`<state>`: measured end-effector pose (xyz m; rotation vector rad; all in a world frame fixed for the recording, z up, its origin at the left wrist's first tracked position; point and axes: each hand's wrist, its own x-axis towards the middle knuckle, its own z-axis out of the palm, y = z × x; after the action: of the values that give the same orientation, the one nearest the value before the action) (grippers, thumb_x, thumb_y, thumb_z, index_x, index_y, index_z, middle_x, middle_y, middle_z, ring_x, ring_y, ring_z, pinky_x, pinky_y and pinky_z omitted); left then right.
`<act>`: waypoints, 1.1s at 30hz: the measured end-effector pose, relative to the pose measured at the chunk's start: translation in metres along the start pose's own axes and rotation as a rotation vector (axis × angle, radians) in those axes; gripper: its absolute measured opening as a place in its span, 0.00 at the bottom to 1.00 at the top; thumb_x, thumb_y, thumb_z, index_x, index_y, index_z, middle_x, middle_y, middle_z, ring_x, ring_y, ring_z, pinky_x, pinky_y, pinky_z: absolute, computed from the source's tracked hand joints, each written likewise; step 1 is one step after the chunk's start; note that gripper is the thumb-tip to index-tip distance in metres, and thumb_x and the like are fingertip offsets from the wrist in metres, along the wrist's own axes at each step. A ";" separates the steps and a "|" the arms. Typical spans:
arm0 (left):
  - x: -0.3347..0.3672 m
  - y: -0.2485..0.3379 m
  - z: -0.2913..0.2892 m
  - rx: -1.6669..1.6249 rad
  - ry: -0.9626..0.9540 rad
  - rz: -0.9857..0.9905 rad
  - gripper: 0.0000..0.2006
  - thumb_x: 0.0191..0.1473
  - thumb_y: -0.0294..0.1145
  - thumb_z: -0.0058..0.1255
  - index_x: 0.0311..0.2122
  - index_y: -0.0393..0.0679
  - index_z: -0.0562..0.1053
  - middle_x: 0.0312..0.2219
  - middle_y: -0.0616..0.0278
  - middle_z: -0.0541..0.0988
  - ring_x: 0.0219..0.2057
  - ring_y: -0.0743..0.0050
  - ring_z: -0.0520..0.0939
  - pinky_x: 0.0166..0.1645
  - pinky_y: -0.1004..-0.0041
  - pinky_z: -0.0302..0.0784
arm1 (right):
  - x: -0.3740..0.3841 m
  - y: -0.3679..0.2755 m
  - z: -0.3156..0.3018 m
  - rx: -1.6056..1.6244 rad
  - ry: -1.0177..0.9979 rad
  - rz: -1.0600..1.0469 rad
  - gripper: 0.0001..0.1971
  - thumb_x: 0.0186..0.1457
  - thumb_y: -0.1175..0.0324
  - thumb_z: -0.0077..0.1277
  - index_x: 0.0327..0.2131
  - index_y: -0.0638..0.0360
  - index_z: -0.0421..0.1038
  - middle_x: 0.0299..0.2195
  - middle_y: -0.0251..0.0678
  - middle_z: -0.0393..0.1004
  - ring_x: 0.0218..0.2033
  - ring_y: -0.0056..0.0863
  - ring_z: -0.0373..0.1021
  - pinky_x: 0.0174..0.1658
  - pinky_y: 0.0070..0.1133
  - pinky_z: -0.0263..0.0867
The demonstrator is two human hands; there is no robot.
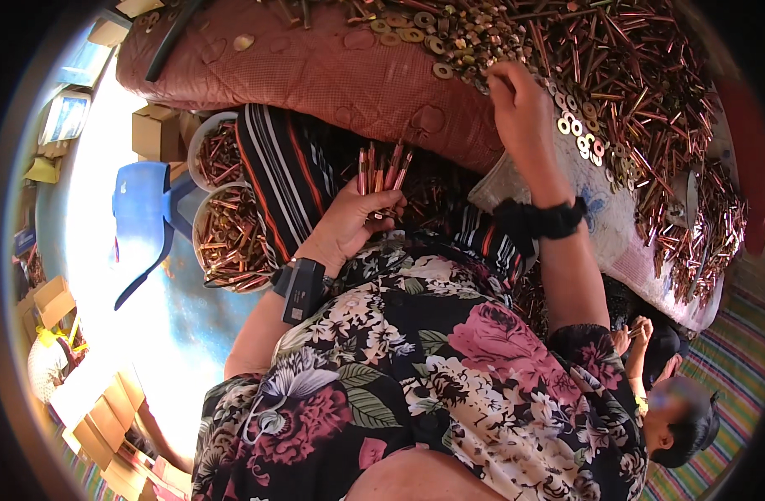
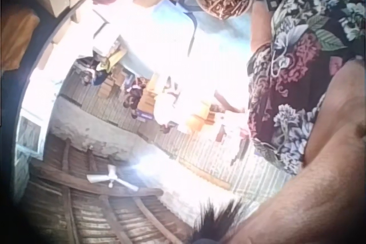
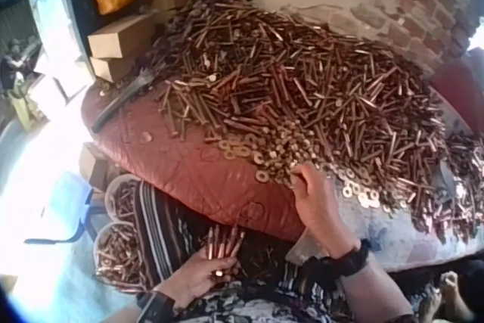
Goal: Assembling metal rods with washers and nuts.
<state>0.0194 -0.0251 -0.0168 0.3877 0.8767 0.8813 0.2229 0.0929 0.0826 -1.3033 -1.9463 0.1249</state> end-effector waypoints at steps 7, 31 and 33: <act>-0.002 -0.008 -0.002 -0.006 -0.037 0.008 0.12 0.47 0.28 0.53 0.38 0.48 0.67 0.27 0.67 0.75 0.28 0.79 0.75 0.27 0.80 0.68 | 0.022 -0.005 0.022 -0.467 -0.058 -0.217 0.10 0.51 0.64 0.50 0.37 0.55 0.68 0.29 0.42 0.72 0.30 0.44 0.69 0.32 0.33 0.63; -0.010 -0.005 0.014 0.112 -0.266 0.001 0.16 0.43 0.25 0.56 0.39 0.41 0.67 0.27 0.65 0.73 0.25 0.81 0.75 0.24 0.83 0.70 | -0.087 -0.021 -0.030 0.719 -0.460 0.605 0.09 0.54 0.72 0.45 0.39 0.63 0.68 0.29 0.33 0.72 0.29 0.17 0.68 0.34 0.13 0.65; -0.011 -0.005 0.015 0.123 -0.281 0.004 0.17 0.43 0.27 0.58 0.39 0.41 0.66 0.27 0.66 0.73 0.27 0.80 0.75 0.25 0.82 0.72 | -0.090 -0.018 -0.029 0.787 -0.440 0.610 0.09 0.54 0.73 0.45 0.39 0.64 0.68 0.30 0.34 0.73 0.31 0.18 0.69 0.35 0.14 0.65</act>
<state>0.0302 -0.0366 -0.0052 0.6054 0.6718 0.7563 0.2439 0.0011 0.0630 -1.3082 -1.4735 1.4198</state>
